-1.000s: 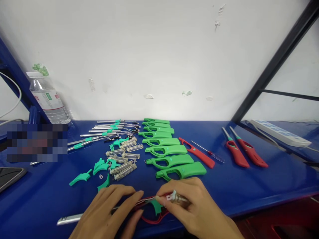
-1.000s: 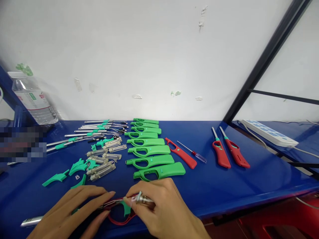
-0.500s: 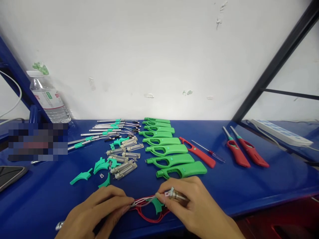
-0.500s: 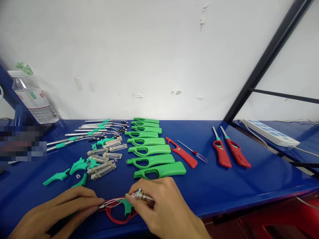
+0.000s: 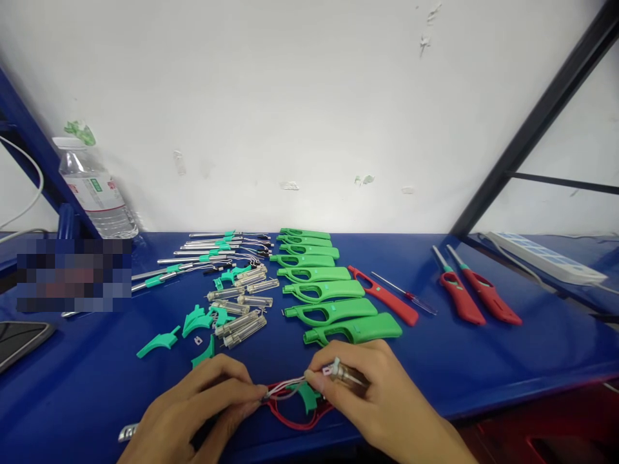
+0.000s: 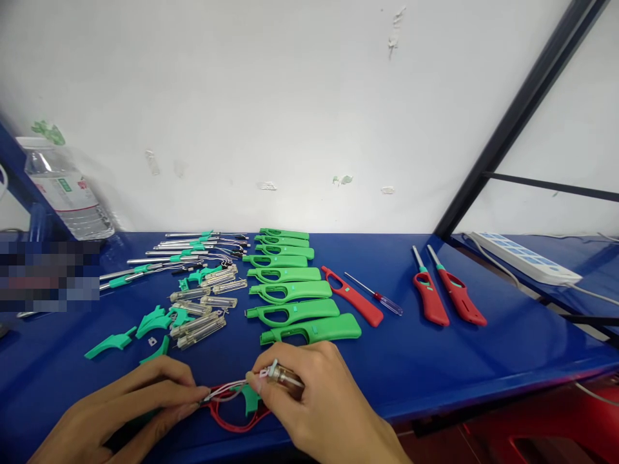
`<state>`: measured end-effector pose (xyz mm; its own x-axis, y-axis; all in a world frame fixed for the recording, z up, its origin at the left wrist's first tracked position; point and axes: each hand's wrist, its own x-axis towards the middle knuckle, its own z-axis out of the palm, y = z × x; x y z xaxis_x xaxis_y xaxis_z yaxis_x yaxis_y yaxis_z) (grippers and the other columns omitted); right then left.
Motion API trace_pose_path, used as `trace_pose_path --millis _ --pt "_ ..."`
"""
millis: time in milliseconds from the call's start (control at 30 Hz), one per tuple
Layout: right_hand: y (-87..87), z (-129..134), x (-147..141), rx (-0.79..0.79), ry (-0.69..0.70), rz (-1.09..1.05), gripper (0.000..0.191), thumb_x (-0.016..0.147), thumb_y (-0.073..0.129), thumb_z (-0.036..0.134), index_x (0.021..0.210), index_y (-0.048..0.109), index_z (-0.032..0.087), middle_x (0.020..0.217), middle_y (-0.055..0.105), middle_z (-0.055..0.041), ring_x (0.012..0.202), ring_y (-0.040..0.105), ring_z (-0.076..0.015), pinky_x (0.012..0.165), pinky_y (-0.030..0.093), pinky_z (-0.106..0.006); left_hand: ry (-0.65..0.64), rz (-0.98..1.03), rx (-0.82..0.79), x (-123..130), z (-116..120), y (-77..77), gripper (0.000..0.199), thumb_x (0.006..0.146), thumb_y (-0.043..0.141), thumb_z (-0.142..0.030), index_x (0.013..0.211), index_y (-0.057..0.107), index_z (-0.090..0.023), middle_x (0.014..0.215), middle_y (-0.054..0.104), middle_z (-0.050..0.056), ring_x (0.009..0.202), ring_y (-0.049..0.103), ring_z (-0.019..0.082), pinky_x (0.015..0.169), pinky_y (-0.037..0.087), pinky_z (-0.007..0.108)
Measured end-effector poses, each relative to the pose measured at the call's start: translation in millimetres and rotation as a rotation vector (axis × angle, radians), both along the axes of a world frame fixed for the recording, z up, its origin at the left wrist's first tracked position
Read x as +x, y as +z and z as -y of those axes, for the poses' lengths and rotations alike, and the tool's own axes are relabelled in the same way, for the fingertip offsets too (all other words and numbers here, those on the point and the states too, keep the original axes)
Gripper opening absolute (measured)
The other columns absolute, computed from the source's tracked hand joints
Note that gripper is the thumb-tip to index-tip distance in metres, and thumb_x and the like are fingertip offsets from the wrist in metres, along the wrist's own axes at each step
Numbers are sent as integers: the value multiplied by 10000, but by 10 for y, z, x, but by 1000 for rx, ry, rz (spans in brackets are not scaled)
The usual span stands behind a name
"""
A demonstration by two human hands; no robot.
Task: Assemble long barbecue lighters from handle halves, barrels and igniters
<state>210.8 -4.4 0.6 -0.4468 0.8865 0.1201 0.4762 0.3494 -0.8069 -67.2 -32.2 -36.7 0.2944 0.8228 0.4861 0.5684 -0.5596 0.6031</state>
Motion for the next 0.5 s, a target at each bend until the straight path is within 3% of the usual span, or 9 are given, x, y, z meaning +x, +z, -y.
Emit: trace_pose_path --millis 133,300,500 --pt "10 -2 -8 -86 -2 -55 280 1076 693 420 894 792 230 677 678 34 588 524 -129 575 357 -272 35 -24 10 37 16 14 282 1154 626 -527 1035 846 -398 974 747 -69 810 775 58 790 552 50" --pt "-5 5 2 -64 -3 -38 265 1082 688 402 905 789 233 657 611 53 579 468 -116 567 325 -267 37 -36 29 48 21 25 279 1161 612 -509 1055 843 -397 965 715 -68 798 758 50 784 541 49" --pt "-22 3 -3 9 -4 14 240 1109 661 371 951 802 257 682 655 56 590 537 -123 606 362 -271 -5 -49 51 13 2 0 272 1179 586 -487 1112 829 -385 962 721 -67 789 764 45 798 543 33"
